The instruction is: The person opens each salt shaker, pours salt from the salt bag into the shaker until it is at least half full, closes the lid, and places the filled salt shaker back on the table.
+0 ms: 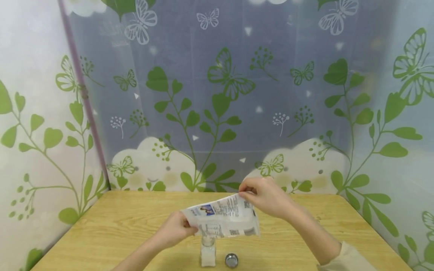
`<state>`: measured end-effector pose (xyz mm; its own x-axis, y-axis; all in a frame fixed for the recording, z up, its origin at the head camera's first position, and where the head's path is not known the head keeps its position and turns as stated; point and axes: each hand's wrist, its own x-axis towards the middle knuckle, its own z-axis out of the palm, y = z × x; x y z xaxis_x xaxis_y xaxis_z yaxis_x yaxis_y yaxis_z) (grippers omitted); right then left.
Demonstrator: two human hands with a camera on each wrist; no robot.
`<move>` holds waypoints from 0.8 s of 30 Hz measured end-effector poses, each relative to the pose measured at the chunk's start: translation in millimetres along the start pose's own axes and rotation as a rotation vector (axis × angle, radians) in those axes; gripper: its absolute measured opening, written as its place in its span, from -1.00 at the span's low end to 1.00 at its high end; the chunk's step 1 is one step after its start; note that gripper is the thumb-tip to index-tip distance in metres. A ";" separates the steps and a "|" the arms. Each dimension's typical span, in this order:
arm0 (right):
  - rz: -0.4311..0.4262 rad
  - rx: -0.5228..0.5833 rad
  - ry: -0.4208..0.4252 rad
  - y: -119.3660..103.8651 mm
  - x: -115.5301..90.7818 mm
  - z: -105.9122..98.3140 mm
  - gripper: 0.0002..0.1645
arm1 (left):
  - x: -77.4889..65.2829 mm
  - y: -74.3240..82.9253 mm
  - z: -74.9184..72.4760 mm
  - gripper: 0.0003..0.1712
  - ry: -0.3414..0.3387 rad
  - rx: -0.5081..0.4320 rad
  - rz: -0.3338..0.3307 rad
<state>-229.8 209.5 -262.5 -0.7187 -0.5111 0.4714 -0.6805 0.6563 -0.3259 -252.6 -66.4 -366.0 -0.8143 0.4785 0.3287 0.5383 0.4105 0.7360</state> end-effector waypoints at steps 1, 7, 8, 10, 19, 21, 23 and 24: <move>0.002 0.001 -0.003 0.1 -0.1 -0.1 -0.94 | -0.1 0.0 0.0 -0.77 -0.001 -0.003 0.000; 0.012 0.009 -0.007 0.5 -0.4 -0.1 -0.94 | 0.7 -1.1 0.9 -0.76 -0.006 -0.008 -0.015; 0.013 0.010 -0.006 0.4 -0.5 -0.1 -0.94 | 0.9 -1.5 1.1 -0.76 -0.006 -0.007 -0.017; 0.013 0.014 -0.004 0.3 -0.6 0.0 -0.94 | 1.1 -2.1 1.3 -0.76 -0.008 -0.005 -0.017; 0.004 0.010 0.004 -0.3 -0.4 0.0 -0.94 | 1.8 -1.7 1.3 -0.74 -0.008 -0.011 -0.010; 0.002 0.008 0.005 -0.5 -0.4 0.0 -0.94 | 1.8 -1.6 1.5 -0.74 -0.007 -0.009 -0.011; 0.000 0.007 0.005 -0.5 -0.3 0.0 -0.94 | 1.7 -1.5 1.5 -0.74 -0.006 -0.006 -0.010; -0.001 0.007 0.005 -0.5 -0.3 0.0 -0.94 | 1.6 -1.4 1.5 -0.74 -0.005 -0.006 -0.010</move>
<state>-229.2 209.4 -262.4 -0.7177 -0.5089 0.4753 -0.6819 0.6521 -0.3314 -254.3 -65.1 -367.4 -0.8182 0.4785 0.3187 0.5293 0.4107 0.7424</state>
